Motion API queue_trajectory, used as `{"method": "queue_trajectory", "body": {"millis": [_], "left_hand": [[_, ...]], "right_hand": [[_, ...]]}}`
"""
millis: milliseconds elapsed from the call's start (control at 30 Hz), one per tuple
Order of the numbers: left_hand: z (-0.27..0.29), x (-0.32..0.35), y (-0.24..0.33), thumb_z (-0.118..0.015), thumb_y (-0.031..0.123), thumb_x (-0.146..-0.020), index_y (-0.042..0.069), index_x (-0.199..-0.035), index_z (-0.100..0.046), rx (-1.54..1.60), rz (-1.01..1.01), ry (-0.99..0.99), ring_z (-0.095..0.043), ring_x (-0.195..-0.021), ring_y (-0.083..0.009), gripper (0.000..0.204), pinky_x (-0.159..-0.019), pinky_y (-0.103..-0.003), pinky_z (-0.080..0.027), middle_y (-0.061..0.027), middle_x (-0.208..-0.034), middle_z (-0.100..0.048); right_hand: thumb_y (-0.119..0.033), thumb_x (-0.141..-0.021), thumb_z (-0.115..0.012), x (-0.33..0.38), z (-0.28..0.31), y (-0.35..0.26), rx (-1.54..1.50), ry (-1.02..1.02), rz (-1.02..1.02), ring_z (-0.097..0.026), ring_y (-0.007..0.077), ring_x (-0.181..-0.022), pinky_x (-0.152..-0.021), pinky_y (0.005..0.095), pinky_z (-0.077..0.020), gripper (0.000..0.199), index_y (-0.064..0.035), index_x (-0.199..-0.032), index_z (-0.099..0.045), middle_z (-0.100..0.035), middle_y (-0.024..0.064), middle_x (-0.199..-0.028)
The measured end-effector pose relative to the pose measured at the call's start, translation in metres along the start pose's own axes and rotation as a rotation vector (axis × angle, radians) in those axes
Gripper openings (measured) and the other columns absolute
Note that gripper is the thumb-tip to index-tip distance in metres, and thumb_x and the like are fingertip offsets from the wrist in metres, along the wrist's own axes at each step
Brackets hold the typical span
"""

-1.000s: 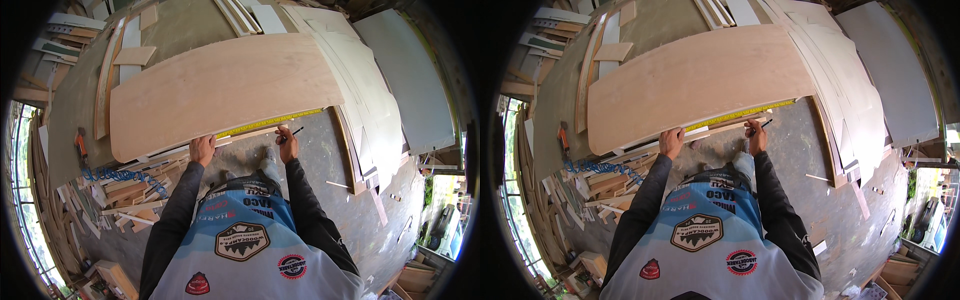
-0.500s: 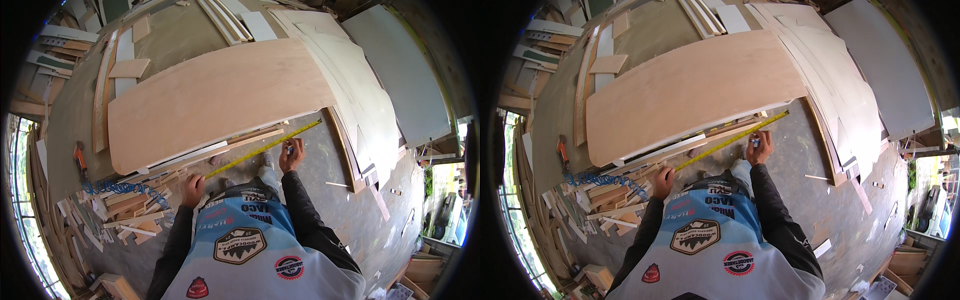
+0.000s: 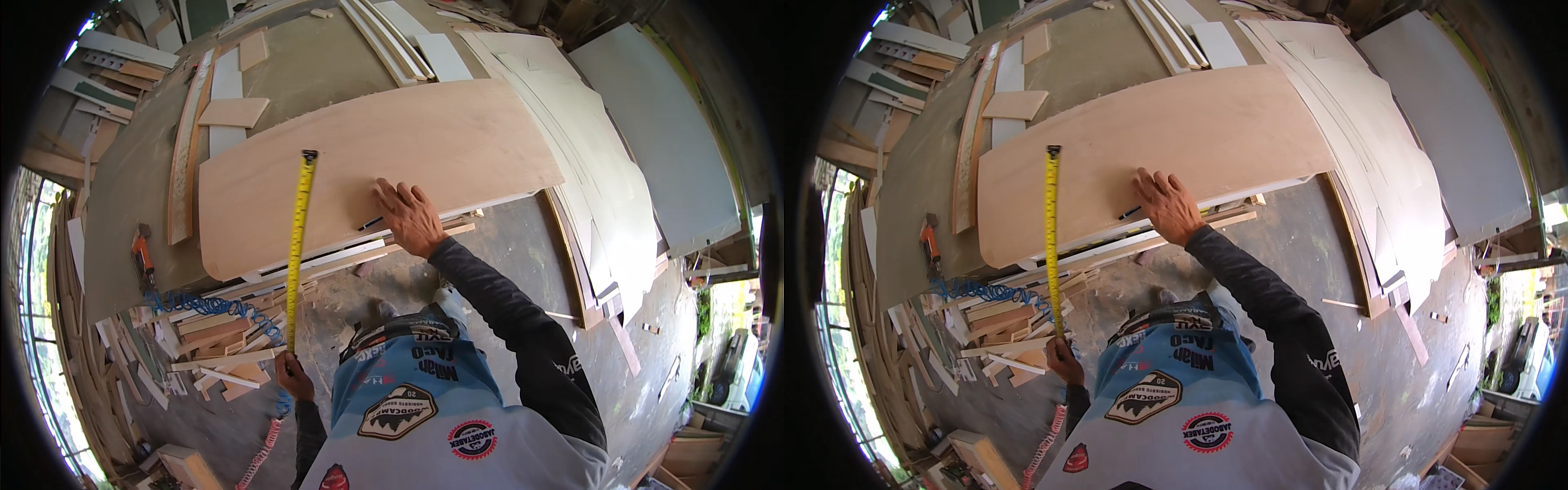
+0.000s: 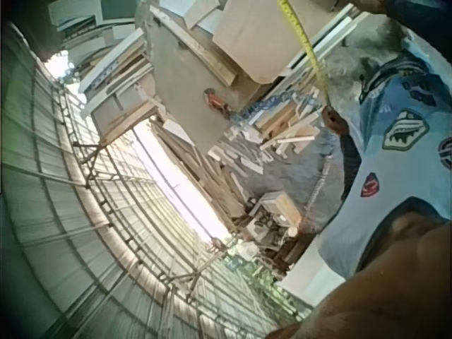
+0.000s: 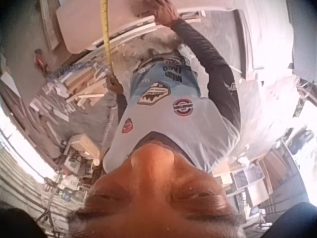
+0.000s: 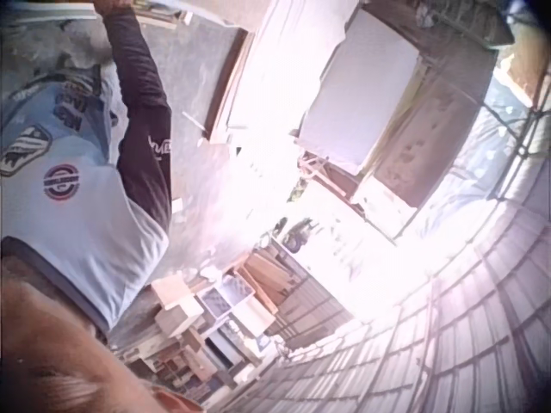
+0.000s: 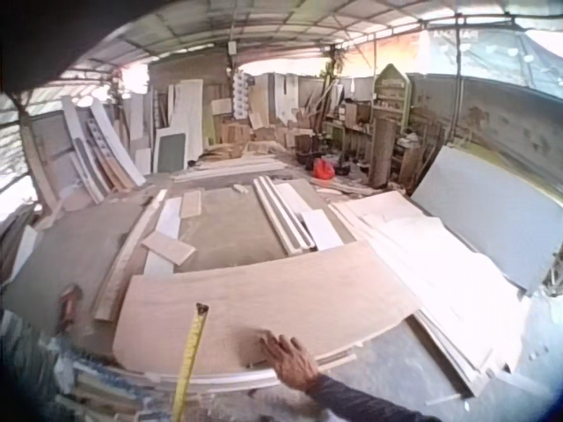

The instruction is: The person uses a measuring tape to measure the length and width of wooden boards and a wooden box structure, marking points with a pencil.

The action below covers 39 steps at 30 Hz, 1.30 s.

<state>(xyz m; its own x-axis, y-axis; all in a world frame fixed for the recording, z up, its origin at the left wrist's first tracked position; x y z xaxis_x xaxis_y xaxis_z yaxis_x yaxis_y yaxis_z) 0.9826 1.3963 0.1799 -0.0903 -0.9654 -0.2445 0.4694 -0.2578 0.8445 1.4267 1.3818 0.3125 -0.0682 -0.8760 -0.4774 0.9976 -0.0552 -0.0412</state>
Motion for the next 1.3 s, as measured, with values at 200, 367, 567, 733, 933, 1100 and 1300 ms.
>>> {"method": "queue_trajectory", "body": {"millis": [200,367,567,733,933,1100,1300], "left_hand": [[0.016,0.003,0.027,-0.051,0.018,-0.107,-0.006,-0.107,-0.063,0.202,0.126,0.246,-0.062,-0.084,-0.017,0.027,-0.072,-0.031,-0.052,-0.0111,-0.096,-0.064],[0.056,-0.02,0.056,-0.054,0.024,-0.107,-0.008,-0.111,-0.063,0.27,0.122,0.43,-0.066,-0.088,-0.018,0.033,-0.079,-0.031,-0.056,-0.013,-0.098,-0.069],[0.104,-0.08,0.103,-0.053,0.022,-0.108,-0.009,-0.103,-0.063,0.155,0.006,0.52,-0.064,-0.081,-0.0161,0.033,-0.075,-0.03,-0.055,-0.0121,-0.088,-0.067],[0.12,-0.12,0.146,-0.051,0.023,-0.108,-0.007,-0.105,-0.063,0.209,-0.081,0.447,-0.06,-0.079,-0.0159,0.033,-0.072,-0.031,-0.051,-0.0114,-0.089,-0.066],[0.097,-0.169,0.201,-0.051,0.02,-0.107,-0.009,-0.103,-0.061,0.258,-0.117,0.299,-0.057,-0.079,-0.0142,0.031,-0.071,-0.029,-0.049,-0.0096,-0.091,-0.063],[0.065,-0.222,0.243,-0.054,0.009,-0.103,-0.007,-0.1,-0.061,0.042,-0.24,0.006,-0.058,-0.083,-0.0175,0.018,-0.077,-0.03,-0.048,-0.0111,-0.093,-0.064],[0.006,-0.309,0.306,-0.058,0.005,-0.1,-0.006,-0.099,-0.061,-0.235,-0.57,-0.201,-0.059,-0.083,-0.0248,0.012,-0.079,-0.034,-0.048,-0.016,-0.093,-0.064]], "right_hand": [[-0.008,-0.075,-0.062,-0.018,-0.011,0.013,-0.081,-0.019,0.137,-0.067,0.027,-0.095,-0.07,0.0424,-0.0572,0.033,0.0008,-0.106,-0.066,-0.059,0.0121,-0.114],[-0.003,-0.067,-0.066,-0.071,0.055,0.015,-0.091,0.016,0.155,-0.067,0.0261,-0.087,-0.063,0.0421,-0.0552,0.03,-0.0084,-0.097,-0.071,-0.064,0.0028,-0.095],[-0.005,-0.06,-0.067,-0.141,0.112,0.028,-0.078,-0.092,0.13,-0.067,0.028,-0.082,-0.065,0.0445,-0.0527,0.032,-0.0124,-0.09,-0.078,-0.066,0.0022,-0.08],[-0.008,-0.057,-0.067,-0.183,0.107,0.056,-0.201,-0.231,0.058,-0.068,0.0365,-0.075,-0.066,0.0455,-0.0525,0.026,-0.0068,-0.082,-0.077,-0.069,0.0139,-0.074],[-0.013,-0.052,-0.068,-0.239,0.081,0.094,-0.238,-0.421,0.059,-0.066,0.0364,-0.069,-0.063,0.0461,-0.0522,0.031,-0.0018,-0.08,-0.074,-0.068,0.016,-0.071],[-0.017,-0.053,-0.065,-0.262,0.04,0.121,-0.299,-0.368,0.104,-0.067,0.0408,-0.071,-0.067,0.0487,-0.0535,0.027,-0.0017,-0.074,-0.072,-0.068,0.0207,-0.072],[-0.028,-0.066,-0.065,-0.266,0.015,0.142,-0.252,-0.178,0.326,-0.067,0.0364,-0.081,-0.073,0.0447,-0.0551,0.033,-0.0039,-0.088,-0.071,-0.07,0.0196,-0.088]]}}
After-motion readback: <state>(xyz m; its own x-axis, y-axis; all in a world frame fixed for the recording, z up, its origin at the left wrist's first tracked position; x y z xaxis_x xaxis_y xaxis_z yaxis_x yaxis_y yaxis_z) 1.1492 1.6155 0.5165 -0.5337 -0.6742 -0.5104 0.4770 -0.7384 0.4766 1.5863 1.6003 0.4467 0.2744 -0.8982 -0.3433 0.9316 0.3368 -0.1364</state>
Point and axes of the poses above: each hand's wrist, its own x-axis away from the middle knuckle, its own z-axis out of the back of the hand, y = z × x, the point moved 4 cm from there along -x, towards the middle knuckle
